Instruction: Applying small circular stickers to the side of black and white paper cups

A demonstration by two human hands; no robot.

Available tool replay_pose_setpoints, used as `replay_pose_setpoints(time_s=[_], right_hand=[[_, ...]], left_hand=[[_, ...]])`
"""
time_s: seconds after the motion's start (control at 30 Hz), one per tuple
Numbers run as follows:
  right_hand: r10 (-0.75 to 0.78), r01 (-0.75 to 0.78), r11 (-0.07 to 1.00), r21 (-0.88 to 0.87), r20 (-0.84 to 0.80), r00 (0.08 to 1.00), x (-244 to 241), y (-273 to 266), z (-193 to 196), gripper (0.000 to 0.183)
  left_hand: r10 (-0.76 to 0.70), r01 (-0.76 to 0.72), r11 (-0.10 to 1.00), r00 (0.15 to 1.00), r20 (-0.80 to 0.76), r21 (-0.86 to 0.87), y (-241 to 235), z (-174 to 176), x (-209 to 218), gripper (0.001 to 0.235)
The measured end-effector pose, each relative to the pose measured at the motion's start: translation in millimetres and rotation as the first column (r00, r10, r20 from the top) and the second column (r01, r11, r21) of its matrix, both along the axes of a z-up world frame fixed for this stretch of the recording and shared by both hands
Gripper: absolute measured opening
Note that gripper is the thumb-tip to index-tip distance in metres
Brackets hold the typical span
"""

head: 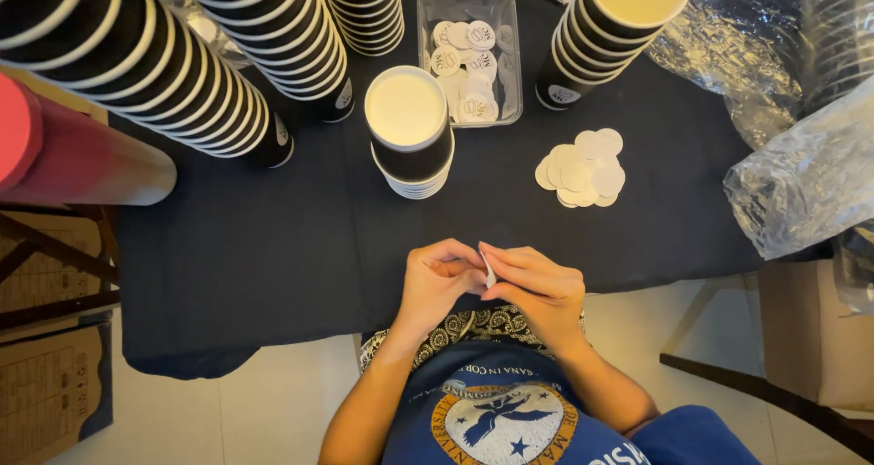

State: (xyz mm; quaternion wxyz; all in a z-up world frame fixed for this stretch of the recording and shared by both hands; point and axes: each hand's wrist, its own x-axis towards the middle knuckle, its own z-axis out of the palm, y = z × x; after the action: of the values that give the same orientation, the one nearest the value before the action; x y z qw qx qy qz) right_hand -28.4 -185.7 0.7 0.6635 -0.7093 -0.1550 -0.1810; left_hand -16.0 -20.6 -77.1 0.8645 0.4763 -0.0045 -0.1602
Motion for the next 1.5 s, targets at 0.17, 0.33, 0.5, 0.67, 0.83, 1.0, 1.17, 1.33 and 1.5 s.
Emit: replay_pose_setpoints(time_s=[0.17,0.33,0.5,0.67,0.83,1.0,1.17,1.33,1.5], right_hand=[[-0.045,0.046,0.999,-0.028,0.025,0.999,2.8,-3.9,2.1,0.03],[-0.084,0.084,0.996,-0.031,0.0,0.996,0.4,-3.3,-1.8,0.028],[-0.092,0.093,0.996,0.006,-0.073,0.993,-4.7,5.0,2.0,0.023],[-0.161,0.205,0.976,0.075,-0.386,0.908,-10.7,21.9,20.3,0.009],[-0.245,0.268,0.963,-0.003,-0.417,0.875,-7.8,9.2,-0.1,0.005],[-0.259,0.286,0.958,-0.017,-0.48,0.838,0.8,-13.5,-26.0,0.006],[-0.328,0.372,0.928,0.017,-0.436,0.838,11.9,-28.1,-40.7,0.005],[-0.496,0.45,0.85,-0.275,-0.128,0.859,44.5,-68.9,-19.9,0.005],[-0.507,0.452,0.688,-0.568,0.069,0.859,39.1,-78.9,-21.5,0.019]], left_hand=[[0.009,-0.015,0.99,0.999,0.048,0.138,4.2,30.2,-1.5,0.022],[0.107,-0.179,0.955,0.951,0.291,0.234,1.4,41.0,0.2,0.009],[0.117,-0.215,0.943,0.928,0.353,0.253,-4.4,35.7,-0.7,0.008],[0.065,-0.279,0.887,0.864,0.499,0.367,-0.8,56.1,0.3,0.007],[-0.052,-0.342,0.793,0.786,0.616,0.504,5.8,68.5,5.3,0.003],[-0.075,-0.346,0.763,0.792,0.606,0.546,8.0,61.9,4.1,0.004],[-0.059,-0.346,0.727,0.829,0.556,0.594,11.9,56.8,1.8,0.003],[-0.027,-0.451,0.66,0.786,0.618,0.601,25.1,71.0,5.4,0.003],[-0.114,-0.77,0.429,0.472,0.874,0.472,31.1,45.5,14.3,0.006]])
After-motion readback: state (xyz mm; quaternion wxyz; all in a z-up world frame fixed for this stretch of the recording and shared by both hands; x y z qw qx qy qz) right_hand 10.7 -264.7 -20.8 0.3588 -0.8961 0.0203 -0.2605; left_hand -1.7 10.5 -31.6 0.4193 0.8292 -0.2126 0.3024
